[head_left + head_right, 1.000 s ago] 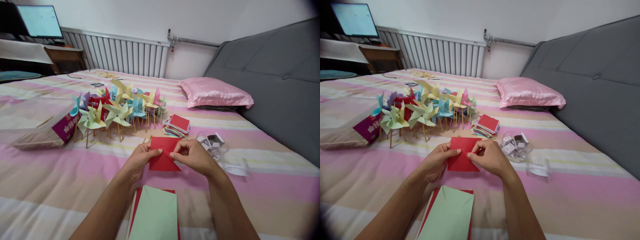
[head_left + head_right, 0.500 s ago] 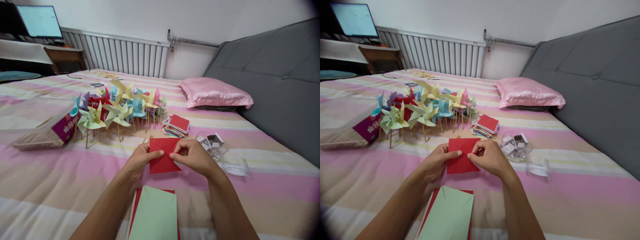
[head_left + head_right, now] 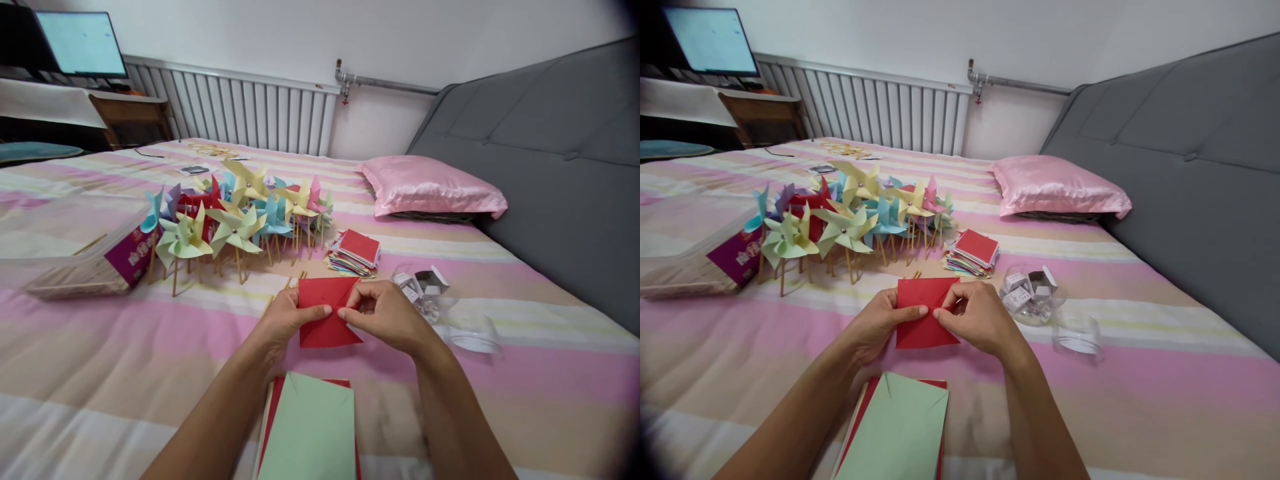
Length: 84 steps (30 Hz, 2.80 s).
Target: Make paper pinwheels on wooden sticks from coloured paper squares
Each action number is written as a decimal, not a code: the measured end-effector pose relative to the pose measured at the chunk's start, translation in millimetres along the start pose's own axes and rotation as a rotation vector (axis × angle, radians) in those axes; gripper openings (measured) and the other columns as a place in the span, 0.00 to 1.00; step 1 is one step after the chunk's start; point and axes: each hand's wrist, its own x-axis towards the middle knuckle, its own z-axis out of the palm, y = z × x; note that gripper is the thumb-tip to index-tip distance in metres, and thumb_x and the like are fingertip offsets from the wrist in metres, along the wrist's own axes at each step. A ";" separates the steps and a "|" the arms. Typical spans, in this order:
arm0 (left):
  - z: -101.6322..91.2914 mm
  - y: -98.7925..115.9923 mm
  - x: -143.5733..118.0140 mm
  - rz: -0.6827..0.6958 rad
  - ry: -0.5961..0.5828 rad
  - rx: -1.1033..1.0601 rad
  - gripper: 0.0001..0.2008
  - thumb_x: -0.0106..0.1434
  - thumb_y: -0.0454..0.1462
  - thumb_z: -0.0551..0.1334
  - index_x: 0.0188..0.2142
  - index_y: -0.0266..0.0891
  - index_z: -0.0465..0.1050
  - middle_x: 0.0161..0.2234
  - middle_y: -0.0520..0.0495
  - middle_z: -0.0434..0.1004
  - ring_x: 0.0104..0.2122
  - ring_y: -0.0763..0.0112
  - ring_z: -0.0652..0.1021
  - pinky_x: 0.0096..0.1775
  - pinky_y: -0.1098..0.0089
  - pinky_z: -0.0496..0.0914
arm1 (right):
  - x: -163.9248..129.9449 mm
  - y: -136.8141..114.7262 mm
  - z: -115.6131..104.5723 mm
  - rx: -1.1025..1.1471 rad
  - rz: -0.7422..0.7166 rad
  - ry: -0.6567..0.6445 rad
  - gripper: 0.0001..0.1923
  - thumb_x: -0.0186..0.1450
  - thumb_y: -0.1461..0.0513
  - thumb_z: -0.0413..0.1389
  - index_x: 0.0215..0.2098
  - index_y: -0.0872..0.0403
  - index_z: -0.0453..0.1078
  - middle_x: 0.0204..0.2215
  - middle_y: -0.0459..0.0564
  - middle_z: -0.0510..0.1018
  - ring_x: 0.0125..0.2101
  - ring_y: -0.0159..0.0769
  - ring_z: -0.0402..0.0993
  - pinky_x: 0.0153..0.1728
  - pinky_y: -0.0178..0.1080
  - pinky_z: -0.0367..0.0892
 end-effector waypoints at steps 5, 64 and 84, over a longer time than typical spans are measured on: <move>-1.5 -1.2 0.9 0.027 -0.011 0.001 0.21 0.46 0.34 0.70 0.41 0.31 0.75 0.34 0.39 0.80 0.31 0.63 0.78 0.38 0.64 0.70 | 0.0 0.6 0.5 -0.020 -0.002 0.014 0.08 0.54 0.62 0.57 0.19 0.55 0.68 0.21 0.45 0.74 0.22 0.30 0.68 0.22 0.32 0.62; -3.3 8.3 -3.7 0.178 0.013 -0.103 0.12 0.53 0.38 0.66 0.36 0.33 0.77 0.29 0.43 0.80 0.26 0.68 0.78 0.32 0.70 0.71 | -1.5 -0.1 -10.5 0.175 -0.260 -0.080 0.05 0.54 0.59 0.62 0.29 0.51 0.77 0.26 0.47 0.80 0.28 0.34 0.75 0.31 0.36 0.68; -0.5 6.9 -4.5 0.078 -0.031 -0.079 0.13 0.52 0.38 0.66 0.36 0.32 0.77 0.29 0.41 0.80 0.26 0.64 0.79 0.30 0.69 0.70 | 3.0 3.2 3.1 0.186 -0.014 0.019 0.13 0.56 0.53 0.58 0.23 0.55 0.71 0.22 0.49 0.78 0.24 0.34 0.74 0.26 0.36 0.68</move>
